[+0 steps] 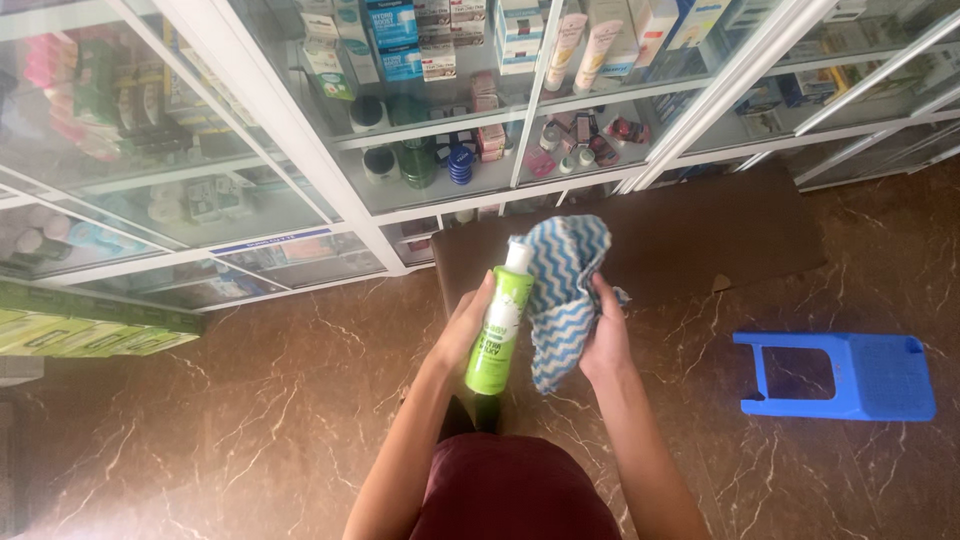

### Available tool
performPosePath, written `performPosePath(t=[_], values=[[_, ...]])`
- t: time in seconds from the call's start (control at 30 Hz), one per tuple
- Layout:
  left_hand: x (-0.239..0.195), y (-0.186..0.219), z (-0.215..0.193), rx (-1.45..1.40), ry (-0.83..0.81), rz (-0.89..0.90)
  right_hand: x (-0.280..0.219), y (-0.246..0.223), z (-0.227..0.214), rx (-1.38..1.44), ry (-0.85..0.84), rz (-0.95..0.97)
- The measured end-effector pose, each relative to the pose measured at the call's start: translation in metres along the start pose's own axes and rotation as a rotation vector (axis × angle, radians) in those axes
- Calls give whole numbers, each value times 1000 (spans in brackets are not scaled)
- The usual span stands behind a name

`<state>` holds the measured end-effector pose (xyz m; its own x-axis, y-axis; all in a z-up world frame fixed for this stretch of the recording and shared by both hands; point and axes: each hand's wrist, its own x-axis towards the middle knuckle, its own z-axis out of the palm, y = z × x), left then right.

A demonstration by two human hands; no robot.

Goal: The person wipes various product bottles and a glass shelf with a cloth before arranging the items back onto the shelf.

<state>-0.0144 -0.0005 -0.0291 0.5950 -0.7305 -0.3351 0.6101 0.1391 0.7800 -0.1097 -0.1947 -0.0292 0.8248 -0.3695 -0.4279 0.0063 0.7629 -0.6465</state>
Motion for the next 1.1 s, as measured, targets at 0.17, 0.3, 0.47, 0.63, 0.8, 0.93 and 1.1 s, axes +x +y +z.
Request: performPosePath(t=[0.17, 0.3, 0.47, 0.63, 0.8, 0.93, 1.1], values=[[11, 3, -14, 223, 0, 129, 16, 0, -16, -214, -168, -152], [7, 12, -19, 194, -63, 158, 19, -5, -25, -653, -157, -236], [-4, 30, -8, 82, -70, 132, 10, -15, -17, -444, -155, -140], [-8, 42, 4, 28, -64, 134, 4, -7, 0, -428, -274, -13], [-1, 35, -1, -54, 137, 58, 2, -6, 3, -566, -136, -262], [1, 19, -4, 96, 231, 39, -4, -14, 1, -660, -100, -407], [-7, -3, 21, 305, 156, 210, -7, -13, 8, -781, -62, -476]])
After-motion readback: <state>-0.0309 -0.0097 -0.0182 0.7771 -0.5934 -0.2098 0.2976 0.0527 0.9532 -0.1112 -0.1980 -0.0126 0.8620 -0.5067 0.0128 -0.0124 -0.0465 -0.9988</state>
